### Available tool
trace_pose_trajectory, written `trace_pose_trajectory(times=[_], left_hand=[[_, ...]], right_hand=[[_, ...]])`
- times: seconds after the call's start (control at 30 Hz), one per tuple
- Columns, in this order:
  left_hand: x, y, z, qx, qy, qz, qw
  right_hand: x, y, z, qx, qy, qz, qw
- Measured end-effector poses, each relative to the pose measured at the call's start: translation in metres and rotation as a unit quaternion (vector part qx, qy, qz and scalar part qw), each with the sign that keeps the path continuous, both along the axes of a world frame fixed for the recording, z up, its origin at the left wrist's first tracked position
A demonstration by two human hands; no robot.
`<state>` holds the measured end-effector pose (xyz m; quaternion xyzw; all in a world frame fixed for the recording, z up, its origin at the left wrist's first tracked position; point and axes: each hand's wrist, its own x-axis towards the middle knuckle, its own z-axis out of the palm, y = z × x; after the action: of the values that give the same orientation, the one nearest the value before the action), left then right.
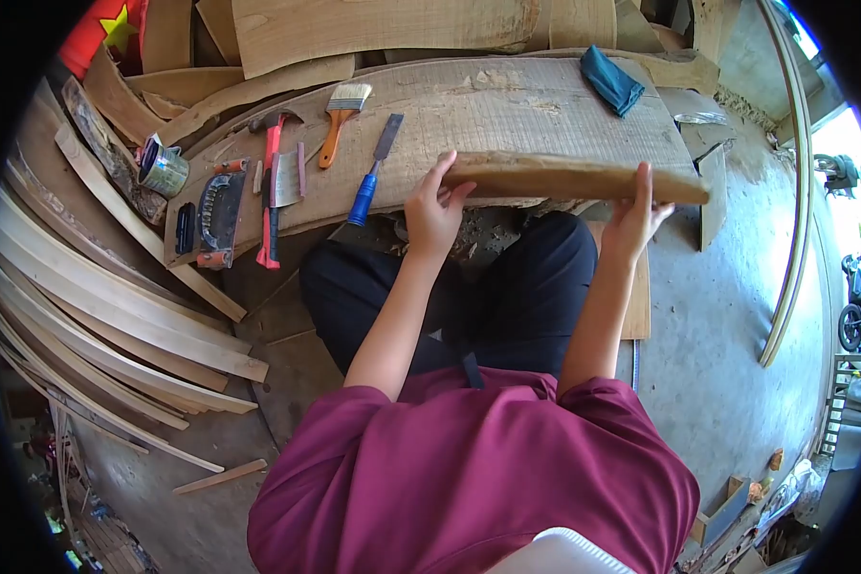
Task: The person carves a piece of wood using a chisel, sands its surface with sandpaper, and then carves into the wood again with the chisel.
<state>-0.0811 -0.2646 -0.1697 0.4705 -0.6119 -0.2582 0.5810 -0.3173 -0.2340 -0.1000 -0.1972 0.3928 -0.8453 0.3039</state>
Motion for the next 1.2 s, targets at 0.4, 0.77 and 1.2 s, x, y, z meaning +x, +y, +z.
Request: trace_pose_trajectory(times=[0.4,0.77,1.2], left_hand=[[0.033,-0.01,-0.003,-0.047,-0.308,0.148,0.939],[0.118,0.012,-0.014,0.043,-0.358,0.227,0.905],[0.11,0.05,0.019,0.022,-0.003,0.15,0.988]], right_hand=[[0.025,-0.057,0.073,-0.151,0.466,-0.171,0.855],[0.0,-0.13,0.072,-0.28,0.523,0.003,0.805],[0.019,-0.157,0.074,-0.339,0.457,-0.011,0.823]])
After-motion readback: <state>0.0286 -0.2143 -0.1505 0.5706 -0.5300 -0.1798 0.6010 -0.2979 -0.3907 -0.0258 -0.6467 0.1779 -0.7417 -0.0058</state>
